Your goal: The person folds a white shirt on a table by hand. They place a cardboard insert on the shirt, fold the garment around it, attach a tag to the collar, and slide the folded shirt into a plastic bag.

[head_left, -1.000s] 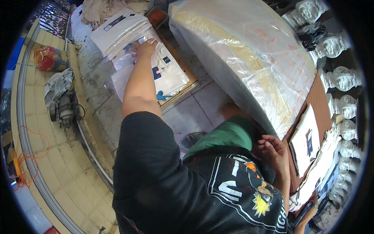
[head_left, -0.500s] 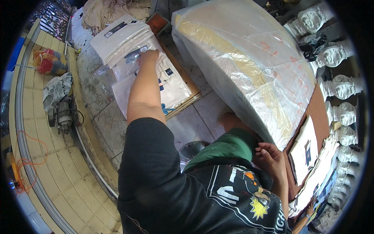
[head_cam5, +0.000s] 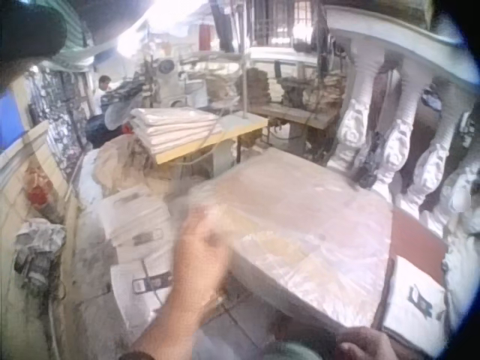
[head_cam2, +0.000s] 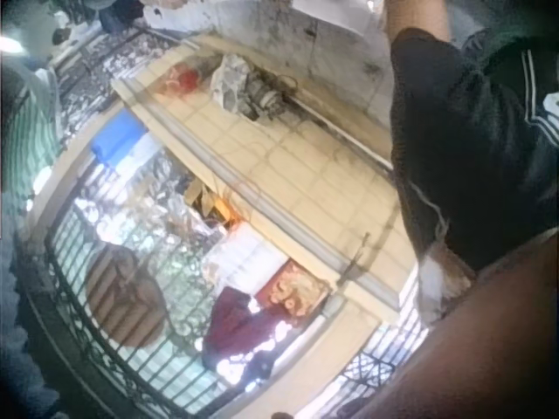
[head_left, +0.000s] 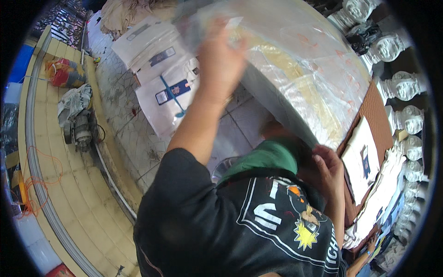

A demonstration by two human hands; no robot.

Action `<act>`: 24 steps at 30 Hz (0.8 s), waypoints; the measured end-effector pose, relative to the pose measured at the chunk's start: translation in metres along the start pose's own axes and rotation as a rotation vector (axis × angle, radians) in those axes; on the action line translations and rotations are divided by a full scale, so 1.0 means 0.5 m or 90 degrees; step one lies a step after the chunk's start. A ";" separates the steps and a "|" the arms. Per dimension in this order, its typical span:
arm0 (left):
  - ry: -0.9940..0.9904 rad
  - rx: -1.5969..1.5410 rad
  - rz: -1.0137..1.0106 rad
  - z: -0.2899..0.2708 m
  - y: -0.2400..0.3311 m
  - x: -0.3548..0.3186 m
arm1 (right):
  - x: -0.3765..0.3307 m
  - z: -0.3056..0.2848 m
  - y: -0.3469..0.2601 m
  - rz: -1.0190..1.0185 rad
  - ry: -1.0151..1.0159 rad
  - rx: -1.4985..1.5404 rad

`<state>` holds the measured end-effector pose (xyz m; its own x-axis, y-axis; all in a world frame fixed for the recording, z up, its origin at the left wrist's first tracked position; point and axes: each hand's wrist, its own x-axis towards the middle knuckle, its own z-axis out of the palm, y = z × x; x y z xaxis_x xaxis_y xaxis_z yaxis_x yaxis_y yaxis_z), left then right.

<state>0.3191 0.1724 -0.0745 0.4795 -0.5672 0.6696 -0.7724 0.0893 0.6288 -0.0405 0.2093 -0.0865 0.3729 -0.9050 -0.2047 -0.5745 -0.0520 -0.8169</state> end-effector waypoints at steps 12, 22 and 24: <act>-0.376 -0.668 0.293 0.135 0.590 -0.233 | -0.090 -0.269 0.079 -0.220 0.169 0.286; -0.191 -0.522 0.145 0.151 0.350 -0.289 | -0.148 -0.632 0.125 -0.228 0.427 0.112; -0.239 -0.368 -0.106 0.125 0.225 -0.375 | -0.148 -0.648 0.195 -0.299 0.431 0.256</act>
<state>0.1161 0.2376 -0.1539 0.3158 -0.8454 0.4308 -0.3070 0.3386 0.8894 -0.3602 0.1345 0.0238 -0.0755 -0.8888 0.4520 -0.1273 -0.4410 -0.8885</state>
